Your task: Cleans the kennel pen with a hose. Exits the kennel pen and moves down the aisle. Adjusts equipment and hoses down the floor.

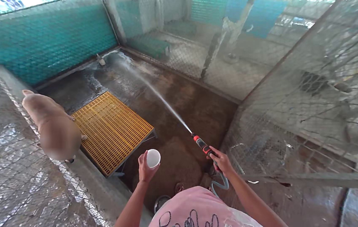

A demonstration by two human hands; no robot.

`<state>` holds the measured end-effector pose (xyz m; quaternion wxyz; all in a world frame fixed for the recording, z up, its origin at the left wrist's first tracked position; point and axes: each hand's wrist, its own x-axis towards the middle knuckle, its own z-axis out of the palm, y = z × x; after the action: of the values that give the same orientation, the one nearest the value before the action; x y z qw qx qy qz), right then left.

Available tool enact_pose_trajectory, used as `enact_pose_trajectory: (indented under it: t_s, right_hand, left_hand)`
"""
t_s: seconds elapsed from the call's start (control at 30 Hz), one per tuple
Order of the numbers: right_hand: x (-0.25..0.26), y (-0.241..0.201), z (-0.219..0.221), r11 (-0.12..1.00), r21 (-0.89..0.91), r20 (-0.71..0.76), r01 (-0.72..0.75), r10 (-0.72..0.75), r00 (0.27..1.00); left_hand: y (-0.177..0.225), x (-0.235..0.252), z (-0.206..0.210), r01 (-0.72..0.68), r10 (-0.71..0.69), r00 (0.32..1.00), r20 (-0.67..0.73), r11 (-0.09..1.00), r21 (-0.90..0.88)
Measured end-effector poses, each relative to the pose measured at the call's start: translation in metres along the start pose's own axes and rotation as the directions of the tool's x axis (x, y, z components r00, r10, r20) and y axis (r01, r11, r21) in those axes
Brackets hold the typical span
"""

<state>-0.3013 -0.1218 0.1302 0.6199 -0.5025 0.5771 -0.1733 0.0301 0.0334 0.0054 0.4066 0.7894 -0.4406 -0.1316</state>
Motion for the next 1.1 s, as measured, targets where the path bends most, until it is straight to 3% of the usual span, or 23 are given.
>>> enact_pose_trajectory:
  t_s: [0.23,0.4,0.5,0.63,0.73,0.93,1.1]
  right_hand:
    - [-0.002,0.003,0.0,0.999,0.027,-0.028,0.028,-0.027,0.999]
    - [-0.002,0.008,0.0,0.997,-0.062,0.003,0.038,-0.038,0.999]
    - [-0.001,0.013,0.004,0.974,-0.222,0.027,0.05,-0.045,0.999]
    - [0.007,0.02,0.012,0.925,-0.377,0.1,0.043,-0.006,0.995]
    - [0.003,0.014,0.021,0.945,-0.328,0.14,0.0,0.049,0.989]
    - [-0.003,0.006,0.02,0.976,-0.05,0.197,-0.21,0.216,0.956]
    - [-0.015,0.008,0.013,0.982,0.094,0.279,-0.161,0.13,0.952]
  left_hand:
    - [0.003,0.002,0.004,0.004,-0.004,1.0,0.021,1.0,0.002]
    - [0.015,0.001,0.008,-0.068,0.071,0.995,0.065,0.997,-0.041]
    - [0.044,-0.004,0.008,-0.132,0.15,0.965,0.213,0.987,-0.097]
    - [0.098,-0.015,0.011,-0.198,0.296,0.855,0.425,0.945,-0.261]
    - [0.134,-0.027,0.021,-0.259,0.424,0.793,0.437,0.885,-0.387]
    - [0.169,-0.029,0.028,-0.355,0.53,0.808,0.257,0.787,-0.504]
    - [0.172,-0.025,0.025,-0.364,0.54,0.784,0.308,0.8,-0.476]
